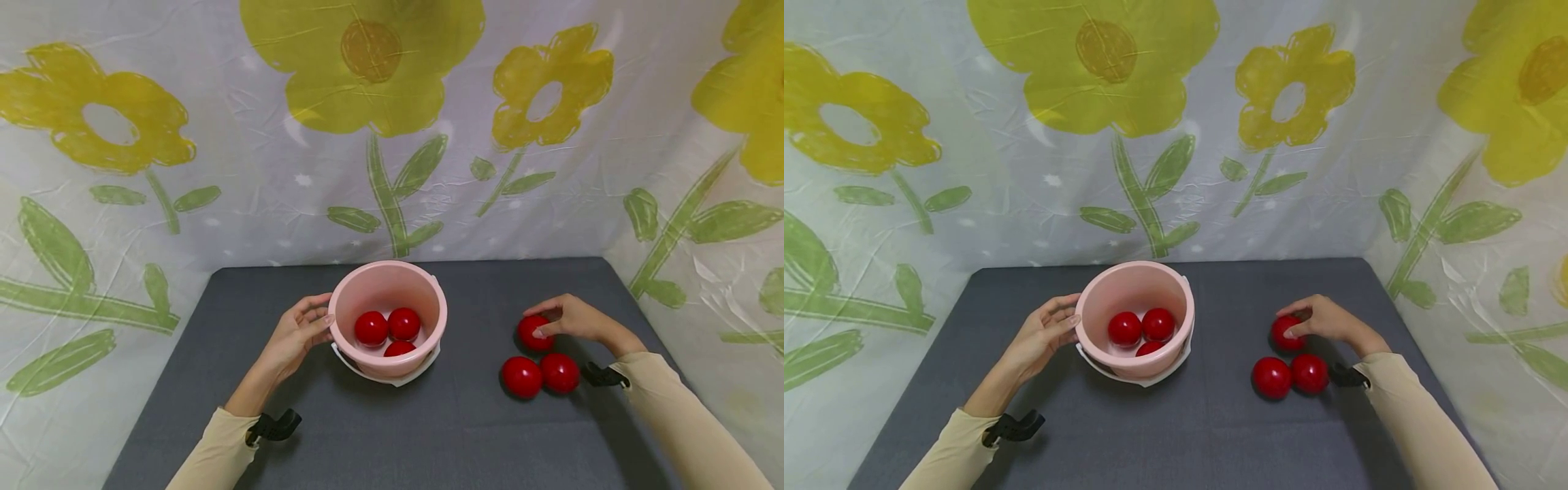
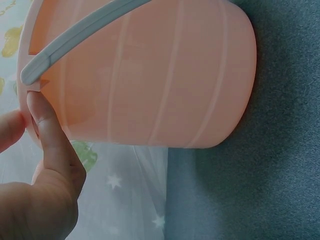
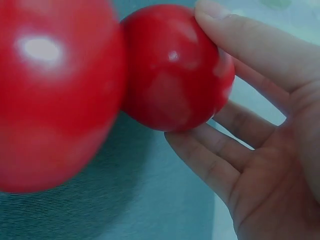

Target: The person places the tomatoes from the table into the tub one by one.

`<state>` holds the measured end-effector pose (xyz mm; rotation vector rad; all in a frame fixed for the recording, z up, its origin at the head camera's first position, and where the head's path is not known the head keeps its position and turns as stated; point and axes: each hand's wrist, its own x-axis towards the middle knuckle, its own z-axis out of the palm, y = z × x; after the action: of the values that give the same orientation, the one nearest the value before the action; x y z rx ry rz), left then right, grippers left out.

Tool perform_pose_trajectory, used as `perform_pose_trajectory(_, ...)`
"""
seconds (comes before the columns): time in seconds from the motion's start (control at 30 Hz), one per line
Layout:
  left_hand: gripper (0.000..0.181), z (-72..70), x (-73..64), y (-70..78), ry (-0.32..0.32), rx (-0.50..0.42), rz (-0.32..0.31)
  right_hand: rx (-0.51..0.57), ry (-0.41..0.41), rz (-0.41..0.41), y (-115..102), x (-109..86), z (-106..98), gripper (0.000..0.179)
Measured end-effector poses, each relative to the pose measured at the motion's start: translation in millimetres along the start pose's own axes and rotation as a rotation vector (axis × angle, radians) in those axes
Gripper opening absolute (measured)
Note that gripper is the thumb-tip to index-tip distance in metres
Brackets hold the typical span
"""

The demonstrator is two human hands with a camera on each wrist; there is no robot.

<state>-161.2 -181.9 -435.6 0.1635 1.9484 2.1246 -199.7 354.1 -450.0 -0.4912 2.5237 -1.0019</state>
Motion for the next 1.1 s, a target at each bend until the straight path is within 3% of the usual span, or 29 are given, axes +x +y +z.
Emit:
perform_pose_trajectory(0.8,0.057,0.0,-0.4,0.4,0.014,-0.032,-0.001,-0.049,-0.026,0.000,-99,34.9,-39,0.049)
perform_pose_trajectory(1.1,0.056,1.0,0.2,0.2,0.017,-0.021,-0.005,-0.085,-0.025,-0.088,-142,49.6,-52,0.043)
